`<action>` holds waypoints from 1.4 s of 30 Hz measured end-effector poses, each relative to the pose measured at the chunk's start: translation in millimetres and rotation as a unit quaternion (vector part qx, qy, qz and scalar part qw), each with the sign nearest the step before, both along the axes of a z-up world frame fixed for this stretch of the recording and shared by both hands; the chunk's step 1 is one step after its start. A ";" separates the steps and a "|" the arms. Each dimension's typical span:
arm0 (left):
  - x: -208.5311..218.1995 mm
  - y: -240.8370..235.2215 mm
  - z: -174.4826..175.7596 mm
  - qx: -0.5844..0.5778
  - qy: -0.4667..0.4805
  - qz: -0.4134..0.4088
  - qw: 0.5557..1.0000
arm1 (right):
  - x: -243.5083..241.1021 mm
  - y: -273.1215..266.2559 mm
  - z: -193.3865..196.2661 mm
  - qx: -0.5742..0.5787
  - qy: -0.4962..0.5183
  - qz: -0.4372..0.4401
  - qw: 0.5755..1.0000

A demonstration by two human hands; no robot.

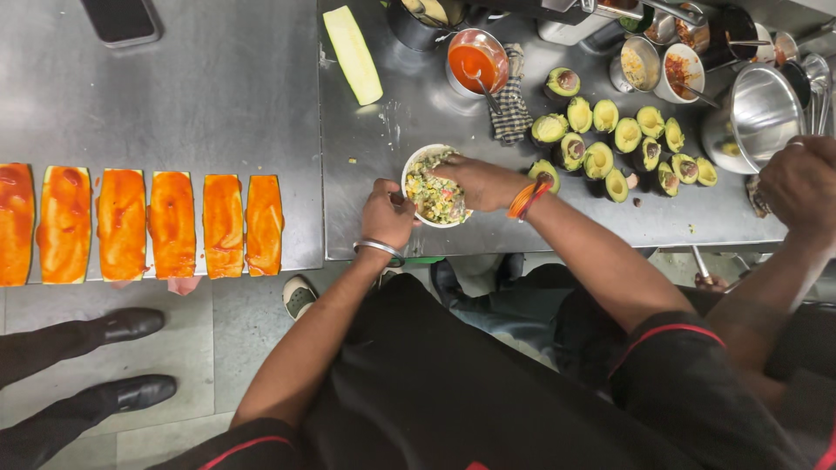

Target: The person scoops a mixed filling from a bowl and places it onto a row of bread slices topped with tomato sauce. The person repeats this action for each slice, building a line of filled sandwiches on the counter.

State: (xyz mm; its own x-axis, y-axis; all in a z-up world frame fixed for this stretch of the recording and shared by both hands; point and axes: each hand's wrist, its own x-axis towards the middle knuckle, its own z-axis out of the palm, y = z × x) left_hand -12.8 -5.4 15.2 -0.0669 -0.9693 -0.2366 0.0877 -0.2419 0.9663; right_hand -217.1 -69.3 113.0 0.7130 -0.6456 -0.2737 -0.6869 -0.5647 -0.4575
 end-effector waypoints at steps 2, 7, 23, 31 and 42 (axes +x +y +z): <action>0.0 -1.6 -1.3 -0.007 -0.002 0.004 1.000 | 7.3 9.0 -12.0 -0.058 0.003 -0.014 0.998; -2.5 -1.0 -1.3 -0.018 -0.012 -0.005 1.000 | 25.4 19.6 -25.1 -0.096 0.092 -0.090 0.987; -6.7 -2.6 5.7 -0.022 -0.036 0.004 0.999 | 13.2 25.8 -14.1 -0.139 0.022 0.001 0.990; -3.0 -7.4 -0.3 0.011 0.010 -0.034 0.999 | 14.4 26.4 -12.9 -0.045 -0.031 -0.207 0.977; -7.1 -4.3 -2.7 0.002 0.012 -0.031 0.999 | 44.5 31.0 -48.6 -0.091 0.047 -0.264 0.959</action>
State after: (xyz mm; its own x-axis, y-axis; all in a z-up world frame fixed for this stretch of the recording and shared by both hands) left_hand -19.9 -9.8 12.4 -0.1336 -0.9620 -0.2380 0.0958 -0.2516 0.9631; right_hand -172.6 -38.3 64.4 0.2516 -0.9531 -0.1684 -0.9324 -0.1920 -0.3063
